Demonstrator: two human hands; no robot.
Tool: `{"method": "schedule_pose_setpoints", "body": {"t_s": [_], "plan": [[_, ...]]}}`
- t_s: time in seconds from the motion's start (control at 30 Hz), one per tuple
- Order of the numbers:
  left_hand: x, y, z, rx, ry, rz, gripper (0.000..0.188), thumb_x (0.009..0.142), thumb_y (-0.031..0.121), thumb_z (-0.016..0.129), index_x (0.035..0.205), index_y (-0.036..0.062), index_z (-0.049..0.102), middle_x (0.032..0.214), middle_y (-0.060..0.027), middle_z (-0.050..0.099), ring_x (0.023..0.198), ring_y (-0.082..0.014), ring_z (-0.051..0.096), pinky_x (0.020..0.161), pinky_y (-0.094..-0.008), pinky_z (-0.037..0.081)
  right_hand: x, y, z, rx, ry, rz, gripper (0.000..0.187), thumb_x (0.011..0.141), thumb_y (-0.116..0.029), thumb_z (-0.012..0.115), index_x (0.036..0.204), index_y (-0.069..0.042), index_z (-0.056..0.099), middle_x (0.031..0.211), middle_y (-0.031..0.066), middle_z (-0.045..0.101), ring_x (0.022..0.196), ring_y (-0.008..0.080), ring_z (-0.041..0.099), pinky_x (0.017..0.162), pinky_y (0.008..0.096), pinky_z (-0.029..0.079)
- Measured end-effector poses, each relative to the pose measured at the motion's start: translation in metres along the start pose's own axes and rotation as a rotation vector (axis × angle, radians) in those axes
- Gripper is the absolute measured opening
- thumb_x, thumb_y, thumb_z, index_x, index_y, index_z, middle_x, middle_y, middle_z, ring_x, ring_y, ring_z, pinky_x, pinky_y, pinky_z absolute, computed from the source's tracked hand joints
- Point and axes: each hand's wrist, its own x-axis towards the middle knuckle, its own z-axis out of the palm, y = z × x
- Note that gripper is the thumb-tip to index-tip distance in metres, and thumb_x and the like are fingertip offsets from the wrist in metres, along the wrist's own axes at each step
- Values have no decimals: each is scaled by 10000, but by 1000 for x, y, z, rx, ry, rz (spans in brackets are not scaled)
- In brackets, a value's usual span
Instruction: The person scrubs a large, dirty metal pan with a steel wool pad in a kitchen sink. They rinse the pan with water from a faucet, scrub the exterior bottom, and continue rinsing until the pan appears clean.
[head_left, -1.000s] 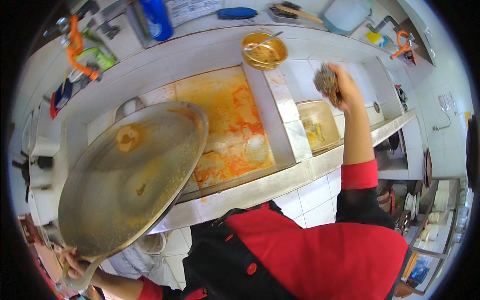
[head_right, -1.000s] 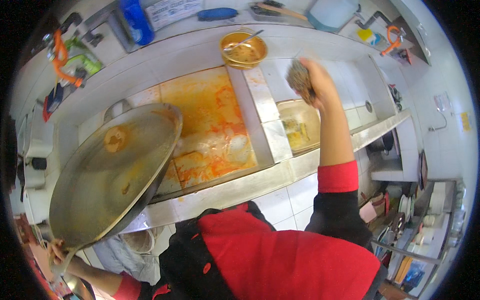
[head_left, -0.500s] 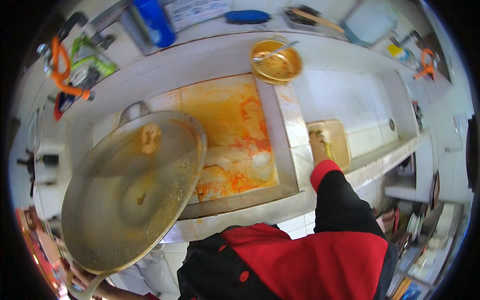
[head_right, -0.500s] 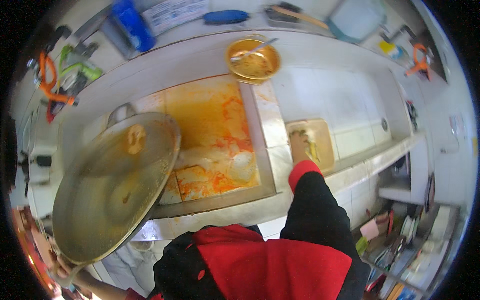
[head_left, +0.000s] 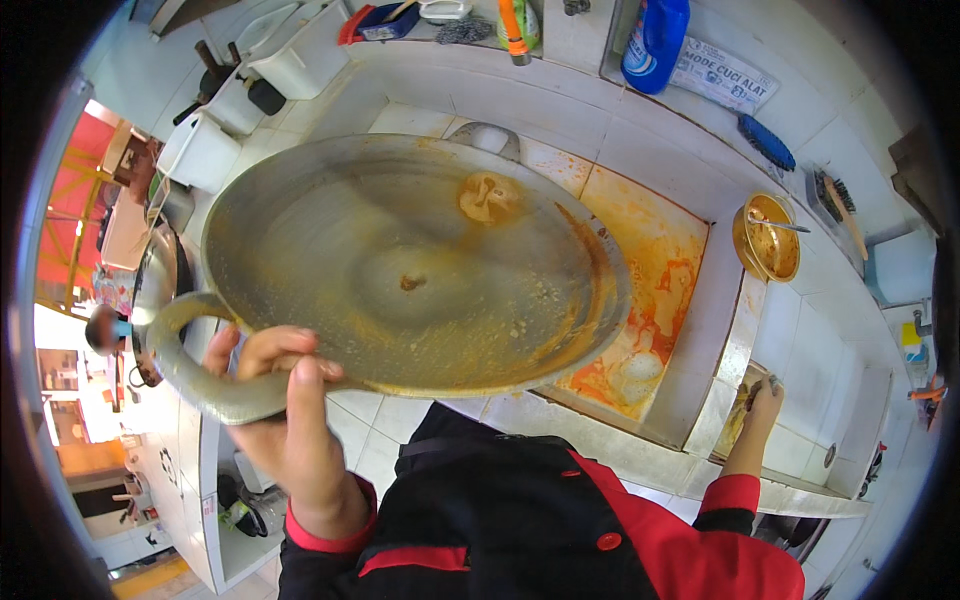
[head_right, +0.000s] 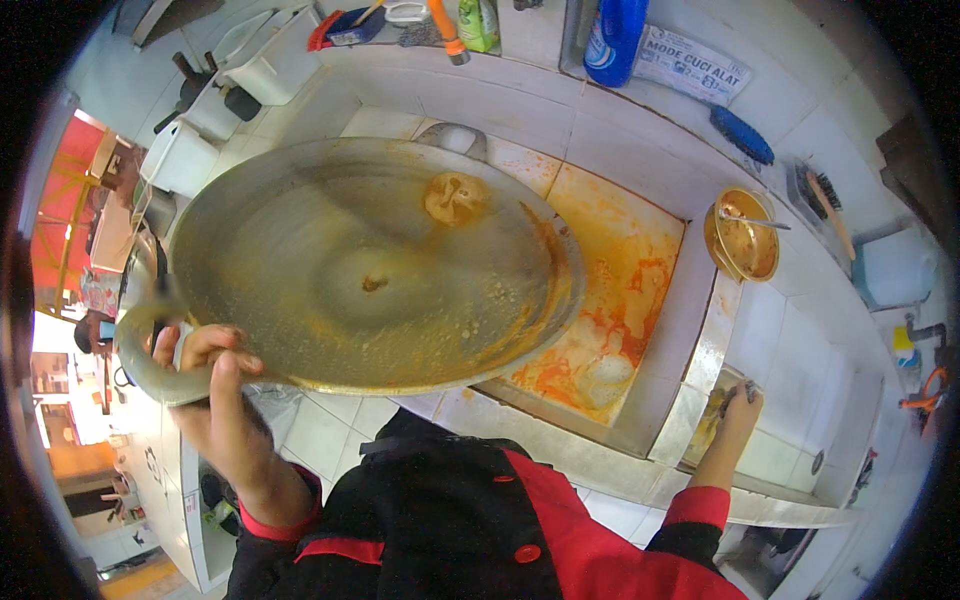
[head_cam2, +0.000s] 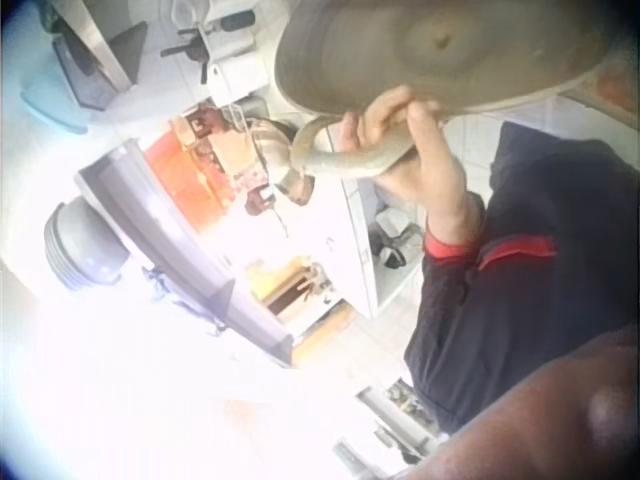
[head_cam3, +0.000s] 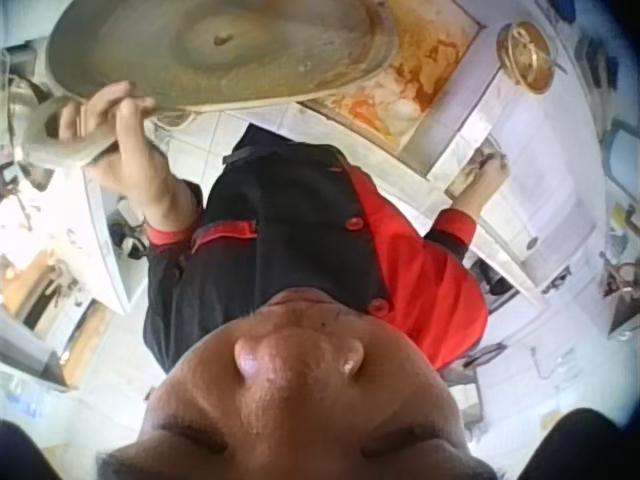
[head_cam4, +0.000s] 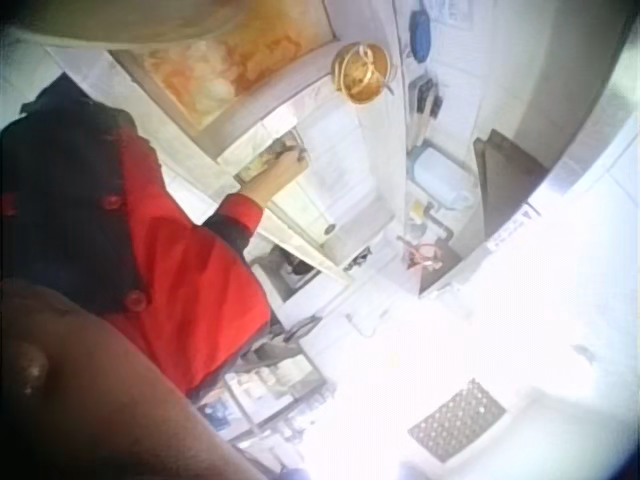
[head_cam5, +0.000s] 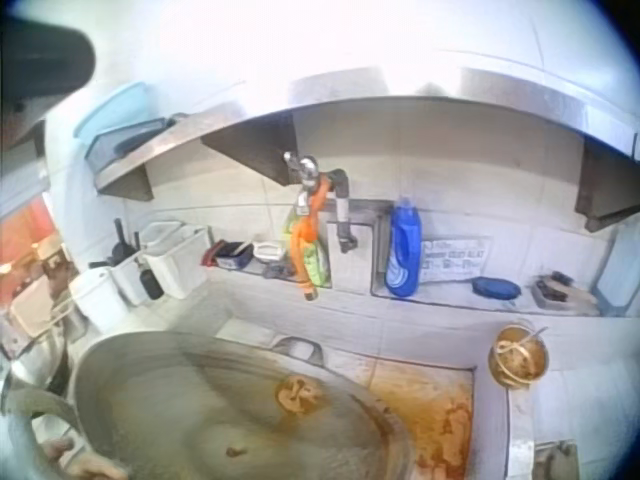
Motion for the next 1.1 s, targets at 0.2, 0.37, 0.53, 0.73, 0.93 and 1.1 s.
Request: {"method": "schedule_pose_setpoints", "body": {"t_s": [0.2, 0.37, 0.53, 0.73, 0.93, 1.1], "plan": [[24, -14, -9, -107, -19, 54, 328, 797, -61, 499, 1060, 36, 329, 747, -62, 474, 665, -131, 479, 619, -232, 450, -116, -148, 43, 108, -181, -240, 266, 850, -201, 619, 1067, -75, 531, 637, 21, 529, 391, 73, 392, 327, 225, 271], [67, -24, -51, -208, -30, -52, 337, 761, -95, 468, 1029, 51, 323, 730, -63, 461, 660, -143, 475, 616, -254, 449, -177, -196, 81, 29, -697, -305, 350, 800, -184, 668, 1107, -72, 543, 851, 84, 585, 620, 134, 553, 496, 253, 436], [107, -44, -80, -307, -134, -163, 305, 745, -76, 477, 991, 60, 357, 724, -50, 458, 653, -150, 454, 611, -251, 421, -237, -221, 149, -9, -1061, -876, 326, 722, -136, 710, 1015, -51, 595, 1192, 119, 472, 1157, 251, 443, 970, 357, 350], [106, -72, -70, -451, -211, -186, 276, 736, -37, 459, 971, 75, 365, 688, -37, 403, 607, -144, 403, 576, -260, 380, -251, -230, 165, -280, -1309, -917, 316, 704, -155, 732, 989, -78, 621, 1126, 97, 481, 1061, 243, 501, 878, 320, 414], [96, -74, -57, -482, -107, -227, 152, 834, 52, 458, 946, 78, 358, 610, -42, 374, 519, -141, 392, 510, -245, 364, -223, -222, 151, -568, -1366, -848, 309, 708, -188, 725, 986, -88, 632, 1087, 95, 496, 979, 242, 540, 809, 314, 454], [86, -59, -51, -443, -127, -199, 130, 849, 48, 439, 945, 65, 352, 591, -46, 378, 499, -147, 400, 508, -244, 362, -218, -208, 147, -740, -1156, -860, 330, 715, -219, 712, 1002, -78, 633, 1075, 118, 515, 972, 268, 556, 818, 340, 458]]}}
